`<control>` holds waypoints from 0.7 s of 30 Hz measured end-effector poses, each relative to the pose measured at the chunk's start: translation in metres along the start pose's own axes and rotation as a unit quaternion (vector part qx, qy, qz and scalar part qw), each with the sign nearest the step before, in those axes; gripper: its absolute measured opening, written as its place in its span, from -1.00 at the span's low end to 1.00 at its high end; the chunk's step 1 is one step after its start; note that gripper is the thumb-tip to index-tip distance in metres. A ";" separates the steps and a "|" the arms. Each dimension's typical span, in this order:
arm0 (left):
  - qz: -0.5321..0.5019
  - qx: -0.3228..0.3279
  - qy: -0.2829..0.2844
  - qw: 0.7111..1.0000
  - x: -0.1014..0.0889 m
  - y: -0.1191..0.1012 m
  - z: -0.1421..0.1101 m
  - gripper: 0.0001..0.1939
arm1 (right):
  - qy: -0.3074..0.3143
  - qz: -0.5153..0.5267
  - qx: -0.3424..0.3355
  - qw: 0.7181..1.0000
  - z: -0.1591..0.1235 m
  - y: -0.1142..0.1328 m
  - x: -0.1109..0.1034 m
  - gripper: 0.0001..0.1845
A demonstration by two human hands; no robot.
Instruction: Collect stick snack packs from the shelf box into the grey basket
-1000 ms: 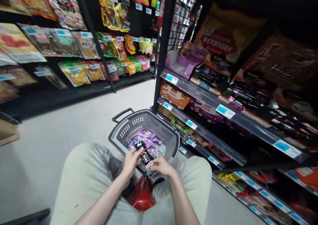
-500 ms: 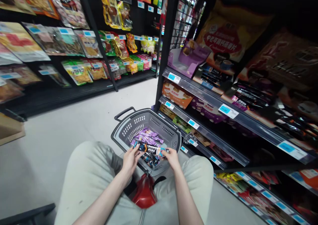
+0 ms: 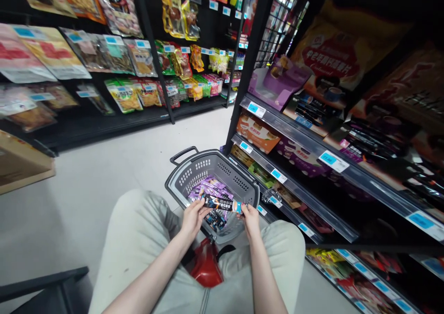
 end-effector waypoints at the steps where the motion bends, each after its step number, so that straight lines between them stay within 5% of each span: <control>1: 0.002 0.002 0.005 1.000 0.000 0.000 0.000 -0.90 | 0.001 -0.005 -0.003 1.000 0.000 0.001 0.000 -0.65; 6: -0.004 -0.018 0.015 1.000 -0.001 0.004 0.003 -0.92 | -0.017 -0.058 -0.059 0.996 -0.001 0.014 -0.008 -0.64; 14: 0.025 -0.137 -0.048 0.989 -0.014 0.020 0.008 -0.95 | -0.064 -0.175 -0.118 0.975 -0.006 0.024 -0.013 -0.60; 16: 0.048 -0.154 -0.074 0.984 -0.016 0.020 0.007 -0.94 | -0.079 -0.296 -0.078 0.949 -0.005 0.017 -0.016 -0.65; 21: 0.081 -0.184 -0.063 0.978 -0.013 0.016 0.004 -0.88 | -0.051 -0.575 0.053 0.815 -0.007 -0.007 -0.021 -0.80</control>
Point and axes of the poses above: each hand's wrist, its own z-axis towards the middle knuckle, its own x-axis out of the palm, y = z × x, the point moved 2 cm from there along z, towards the middle knuckle, and after that the axes turned 4 degrees about -x, right-handed, at the moved point
